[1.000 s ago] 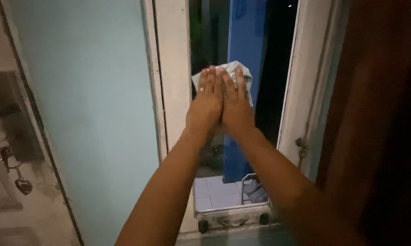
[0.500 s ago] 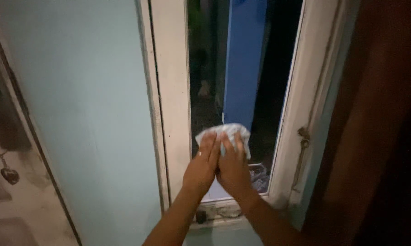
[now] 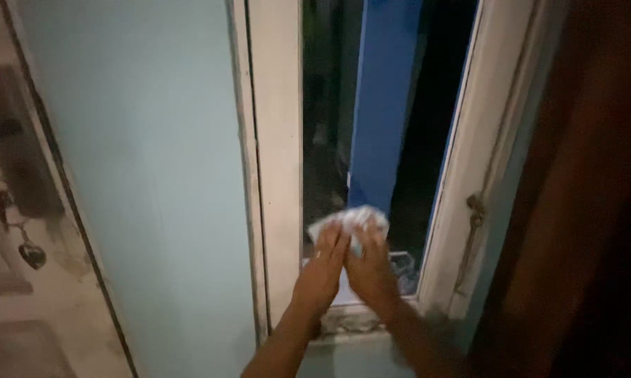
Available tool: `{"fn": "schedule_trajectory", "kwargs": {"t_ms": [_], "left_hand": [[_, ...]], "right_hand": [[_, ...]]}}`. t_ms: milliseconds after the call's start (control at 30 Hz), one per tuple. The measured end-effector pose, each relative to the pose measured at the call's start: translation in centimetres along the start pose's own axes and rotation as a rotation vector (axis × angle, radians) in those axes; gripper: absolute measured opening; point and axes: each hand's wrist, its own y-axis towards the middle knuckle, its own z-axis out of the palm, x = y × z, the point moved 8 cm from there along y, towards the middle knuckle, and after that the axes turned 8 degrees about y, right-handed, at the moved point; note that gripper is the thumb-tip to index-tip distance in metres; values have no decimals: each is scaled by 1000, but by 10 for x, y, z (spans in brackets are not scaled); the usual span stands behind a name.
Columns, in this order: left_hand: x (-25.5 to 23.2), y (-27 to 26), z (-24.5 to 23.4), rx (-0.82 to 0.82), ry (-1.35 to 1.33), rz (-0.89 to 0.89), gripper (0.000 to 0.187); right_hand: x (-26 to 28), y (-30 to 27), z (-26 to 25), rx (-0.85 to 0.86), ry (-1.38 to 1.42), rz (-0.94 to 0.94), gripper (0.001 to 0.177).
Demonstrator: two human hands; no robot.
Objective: Wiping a glass window with a cloth.
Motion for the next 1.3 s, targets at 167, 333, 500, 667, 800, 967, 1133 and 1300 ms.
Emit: {"fn": "schedule_trajectory", "kwargs": {"t_ms": [167, 333, 500, 667, 800, 967, 1133, 1300], "left_hand": [[-19, 150, -121, -151, 9, 54, 82], [-27, 203, -132, -362, 121, 115, 76], [-39, 166, -124, -389, 116, 160, 75], [-39, 135, -72, -300, 82, 122, 74], [-50, 100, -30, -135, 133, 56, 78], [-70, 35, 44, 142, 164, 85, 82], [-87, -16, 86, 288, 2, 153, 80], [-81, 10, 88, 294, 50, 127, 81]], "right_hand": [[-28, 126, -138, -295, 61, -90, 71], [-27, 161, -194, -370, 192, -102, 70], [-26, 128, -169, -425, 92, -100, 77], [-32, 85, -139, -408, 147, -100, 78], [-36, 39, -111, -401, 184, -85, 67], [-49, -46, -41, -252, 132, 3, 74], [-46, -105, -15, -127, 131, -44, 64], [-60, -90, -29, -169, 275, 2, 62]]}}
